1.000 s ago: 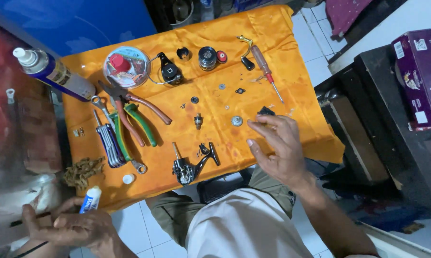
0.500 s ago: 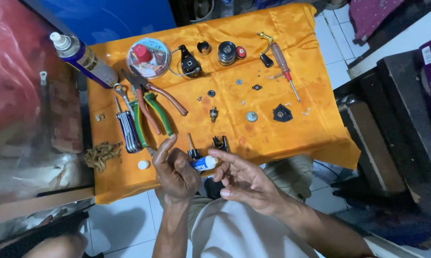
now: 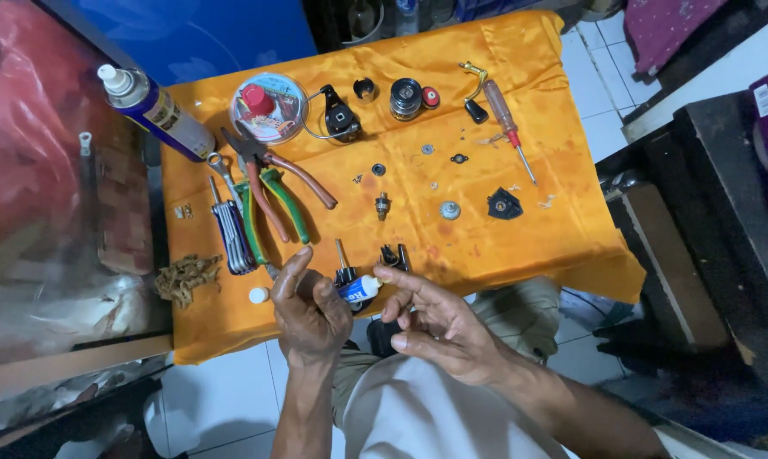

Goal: Disassembling and inspecting the internal components of a spinning fishing reel on a workbench

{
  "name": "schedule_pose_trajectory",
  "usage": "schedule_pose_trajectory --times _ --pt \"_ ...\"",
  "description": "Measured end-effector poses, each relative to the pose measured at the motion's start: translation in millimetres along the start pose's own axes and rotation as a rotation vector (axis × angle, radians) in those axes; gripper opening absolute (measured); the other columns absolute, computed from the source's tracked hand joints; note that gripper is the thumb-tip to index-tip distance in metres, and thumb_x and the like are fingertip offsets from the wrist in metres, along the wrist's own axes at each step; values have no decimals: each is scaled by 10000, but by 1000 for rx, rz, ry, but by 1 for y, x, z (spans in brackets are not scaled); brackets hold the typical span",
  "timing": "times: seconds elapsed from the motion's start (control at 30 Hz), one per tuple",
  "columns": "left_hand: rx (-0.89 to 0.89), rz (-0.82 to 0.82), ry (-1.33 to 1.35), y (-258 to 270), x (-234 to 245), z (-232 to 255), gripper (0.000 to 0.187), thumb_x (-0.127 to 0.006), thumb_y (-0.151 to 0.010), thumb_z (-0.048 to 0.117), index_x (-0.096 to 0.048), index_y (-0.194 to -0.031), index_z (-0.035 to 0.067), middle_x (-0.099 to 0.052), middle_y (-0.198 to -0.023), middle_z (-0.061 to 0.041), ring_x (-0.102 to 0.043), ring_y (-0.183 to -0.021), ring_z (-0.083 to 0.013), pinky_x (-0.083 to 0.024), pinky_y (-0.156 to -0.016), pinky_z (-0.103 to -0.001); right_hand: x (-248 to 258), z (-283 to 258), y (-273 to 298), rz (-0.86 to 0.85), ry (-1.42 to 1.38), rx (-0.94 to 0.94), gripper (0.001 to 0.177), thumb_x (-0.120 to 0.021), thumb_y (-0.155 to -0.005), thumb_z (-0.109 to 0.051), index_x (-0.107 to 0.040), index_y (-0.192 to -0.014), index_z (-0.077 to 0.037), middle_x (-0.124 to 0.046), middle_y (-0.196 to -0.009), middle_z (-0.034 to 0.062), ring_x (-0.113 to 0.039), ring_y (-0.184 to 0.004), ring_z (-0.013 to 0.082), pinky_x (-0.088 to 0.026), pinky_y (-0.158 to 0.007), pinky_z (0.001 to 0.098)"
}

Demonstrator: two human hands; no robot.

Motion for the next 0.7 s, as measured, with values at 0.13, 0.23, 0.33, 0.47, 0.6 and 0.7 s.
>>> schedule_pose_trajectory --times 0.13,0.23,0.33,0.47,0.6,0.7 --pt "-42 22 -42 -1 8 -9 429 -431 -1143 259 -376 -1482 1 -362 -595 -7 -310 -477 -103 -255 -516 -298 5 4 0 18 181 44 664 -699 -972 -193 -430 -1565 -63 -606 -1102 56 -552 -994 96 -480 -761 230" --pt "-143 126 -210 2 32 -24 414 -332 -1182 278 -386 -1468 -17 -296 -585 49 -253 -477 -84 -219 -467 -294 21 5 5 32 150 37 602 -706 -967 -123 -496 -1530 -73 -610 -1110 60 -548 -984 103 -468 -790 245" --pt "104 272 -434 15 79 -72 514 -328 -1190 346 -470 -1442 -79 -571 -753 -86 -367 -500 -119 -306 -524 -330 65 -4 2 172 246 96 528 -715 -933 -96 -583 -1444 -72 -678 -1097 21 -602 -967 125 -513 -905 285" --pt "61 359 -636 13 115 -60 491 -311 -1247 312 -495 -1391 -119 -695 -1096 -371 -669 -849 -407 -584 -677 -439 134 -6 -5 457 530 98 394 -699 -930 -99 -646 -1321 -84 -665 -1188 57 -545 -790 87 -520 -689 211" --pt "244 333 -822 16 118 -53 419 -354 -1242 287 -502 -1445 -48 -732 -1137 -338 -698 -800 -544 -535 -606 -495 168 0 -14 593 1041 57 411 -721 -932 -350 -706 -1305 -181 -598 -991 -15 -475 -725 91 -439 -575 219" --pt "233 366 -687 27 124 -79 386 -388 -1238 236 -376 -1519 -29 -664 -1269 -426 -690 -998 -597 -540 -756 -530 155 -3 -25 541 1240 40 430 -679 -935 -448 -694 -1310 -238 -617 -1028 -23 -610 -897 115 -537 -647 276"
Point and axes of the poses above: each hand's wrist, its own y-axis away from the middle knuckle, its own x-axis out of the back of the hand, z = x × y, the point moved 7 cm from there along -y, towards the middle knuckle
